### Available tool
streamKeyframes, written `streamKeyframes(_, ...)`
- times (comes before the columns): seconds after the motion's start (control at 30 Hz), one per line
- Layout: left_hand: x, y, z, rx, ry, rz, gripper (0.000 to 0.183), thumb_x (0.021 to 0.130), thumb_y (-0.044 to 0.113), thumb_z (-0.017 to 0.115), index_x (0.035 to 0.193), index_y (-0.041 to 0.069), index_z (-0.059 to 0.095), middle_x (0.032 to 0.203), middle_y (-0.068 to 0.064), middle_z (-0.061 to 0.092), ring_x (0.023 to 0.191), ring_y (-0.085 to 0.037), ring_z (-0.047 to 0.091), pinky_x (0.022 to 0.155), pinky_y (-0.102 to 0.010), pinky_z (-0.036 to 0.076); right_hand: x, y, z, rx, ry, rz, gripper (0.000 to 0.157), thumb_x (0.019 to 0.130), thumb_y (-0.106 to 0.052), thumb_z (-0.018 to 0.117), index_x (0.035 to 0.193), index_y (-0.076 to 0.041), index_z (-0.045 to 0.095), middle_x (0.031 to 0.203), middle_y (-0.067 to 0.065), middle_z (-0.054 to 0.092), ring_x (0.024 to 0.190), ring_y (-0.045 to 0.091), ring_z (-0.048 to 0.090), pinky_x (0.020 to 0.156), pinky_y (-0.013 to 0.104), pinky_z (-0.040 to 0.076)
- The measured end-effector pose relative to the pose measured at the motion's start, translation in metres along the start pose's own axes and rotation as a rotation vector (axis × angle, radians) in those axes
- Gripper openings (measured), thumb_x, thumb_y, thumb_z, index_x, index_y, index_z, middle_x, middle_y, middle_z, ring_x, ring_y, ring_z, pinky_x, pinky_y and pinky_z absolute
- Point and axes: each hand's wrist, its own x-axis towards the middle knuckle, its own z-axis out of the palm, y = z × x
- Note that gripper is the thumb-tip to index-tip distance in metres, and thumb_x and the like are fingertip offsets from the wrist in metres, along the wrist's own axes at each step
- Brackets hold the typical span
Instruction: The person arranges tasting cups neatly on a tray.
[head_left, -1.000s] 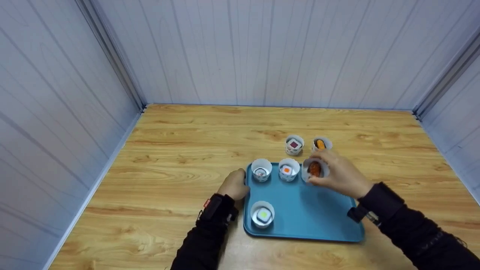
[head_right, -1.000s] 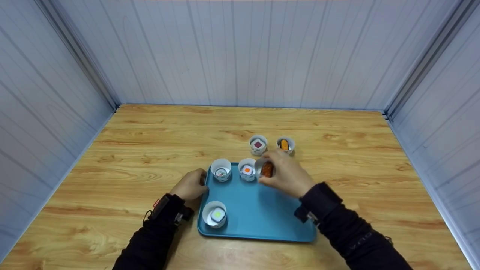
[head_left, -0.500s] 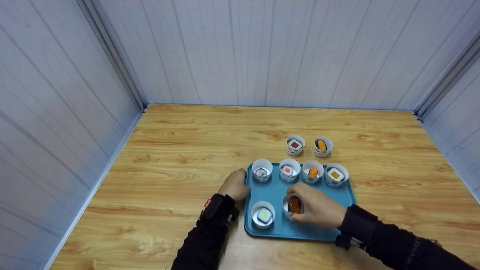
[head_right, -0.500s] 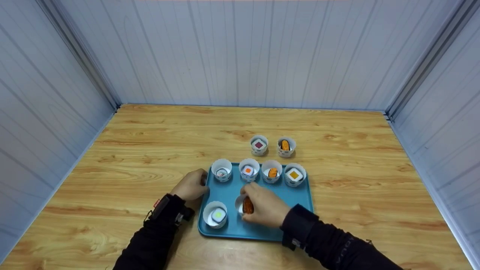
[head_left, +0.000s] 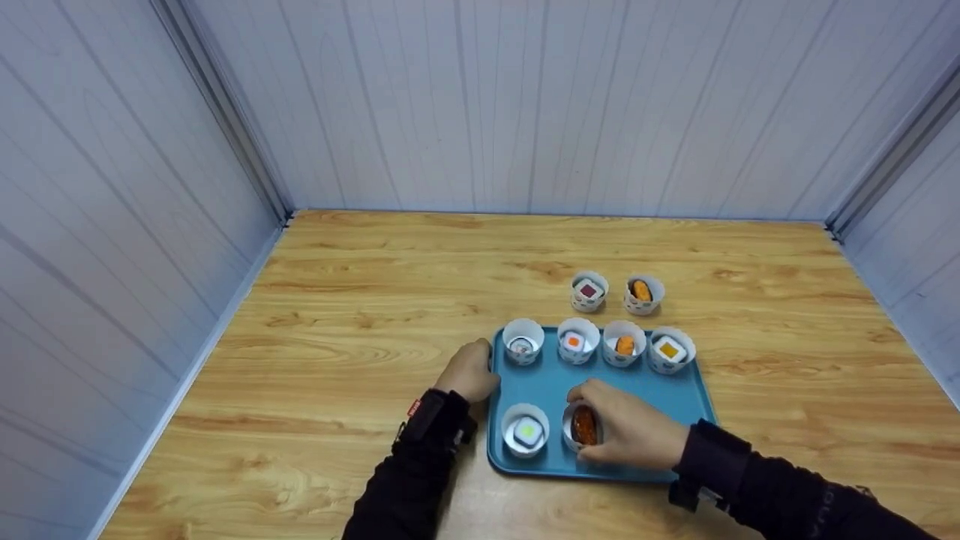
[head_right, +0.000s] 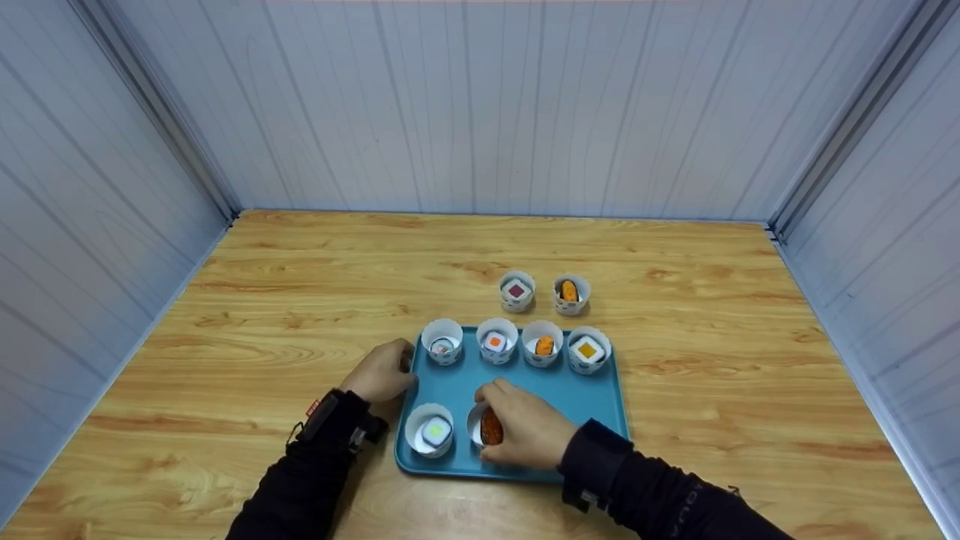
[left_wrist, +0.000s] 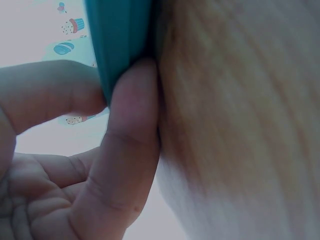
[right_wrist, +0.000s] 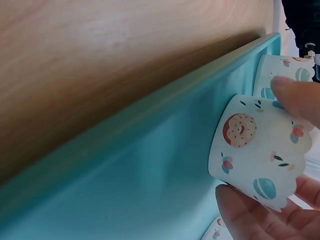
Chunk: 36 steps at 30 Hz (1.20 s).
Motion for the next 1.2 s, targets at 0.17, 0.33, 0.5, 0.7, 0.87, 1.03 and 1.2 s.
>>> streamKeyframes(0.17,-0.001,0.0,0.0,-0.006,0.004,0.017,0.019,0.078,-0.005,0.053,0.097,-0.006,0.057,0.078,-0.006,0.044,0.071,-0.021,0.04,0.067,-0.033,0.034,-0.004,0.0,-0.012,-0.007,0.001,-0.064,0.059,0.081,-0.036,0.078,0.129,-0.012,0.053,0.121,0.002,0.058,0.105,0.014,0.058,0.089,0.034,0.051)
streamKeyframes(0.33,-0.001,0.002,-0.001,-0.007,0.002,0.005,0.023,0.079,-0.005,0.054,0.101,-0.005,0.058,0.081,-0.007,0.048,0.074,-0.022,0.042,0.069,-0.034,0.036,-0.007,0.001,-0.037,0.031,0.05,-0.081,0.06,0.083,-0.041,0.075,0.132,-0.014,0.052,0.126,0.006,0.059,0.11,0.02,0.06,0.09,0.039,0.053)
streamKeyframes(0.5,0.0,0.0,-0.001,0.009,0.01,0.001,0.024,0.077,-0.004,0.055,0.101,-0.006,0.059,0.085,-0.009,0.052,0.077,-0.022,0.045,0.072,-0.036,0.041,-0.008,0.012,-0.068,0.015,0.224,-0.146,0.059,0.081,-0.03,0.078,0.132,-0.011,0.053,0.126,0.006,0.06,0.111,0.02,0.06,0.086,0.035,0.055)
streamKeyframes(0.7,0.0,0.0,-0.001,0.023,0.013,0.007,0.024,0.076,-0.004,0.056,0.1,-0.006,0.059,0.085,-0.009,0.052,0.078,-0.022,0.046,0.073,-0.038,0.043,-0.008,0.034,-0.104,-0.043,0.436,-0.111,0.055,0.08,-0.013,0.079,0.128,-0.004,0.056,0.121,0.011,0.063,0.105,0.023,0.062,0.083,0.036,0.055)
streamKeyframes(0.87,0.0,0.0,-0.001,0.013,0.013,-0.008,0.023,0.076,-0.004,0.056,0.099,-0.006,0.058,0.083,-0.007,0.05,0.076,-0.022,0.045,0.071,-0.037,0.041,-0.002,0.059,-0.124,-0.053,0.47,-0.003,0.053,0.087,-0.016,0.073,0.135,-0.003,0.051,0.128,0.017,0.057,0.112,0.03,0.057,0.091,0.044,0.051)
streamKeyframes(1.03,0.0,0.001,0.0,0.006,0.012,-0.002,0.022,0.077,-0.004,0.056,0.099,-0.006,0.058,0.081,-0.007,0.049,0.074,-0.022,0.044,0.069,-0.035,0.039,0.01,0.09,-0.136,-0.051,0.453,0.091,0.056,0.091,-0.018,0.069,0.139,-0.003,0.046,0.136,0.023,0.05,0.121,0.041,0.049,0.097,0.053,0.045)
streamKeyframes(1.2,-0.002,0.002,0.0,0.006,0.009,-0.004,0.023,0.079,-0.005,0.055,0.101,-0.006,0.058,0.082,-0.007,0.049,0.074,-0.021,0.043,0.069,-0.034,0.037,0.024,0.114,-0.145,-0.038,0.392,0.207,0.066,0.091,-0.026,0.069,0.146,-0.005,0.04,0.145,0.025,0.041,0.131,0.046,0.04,0.104,0.057,0.039)
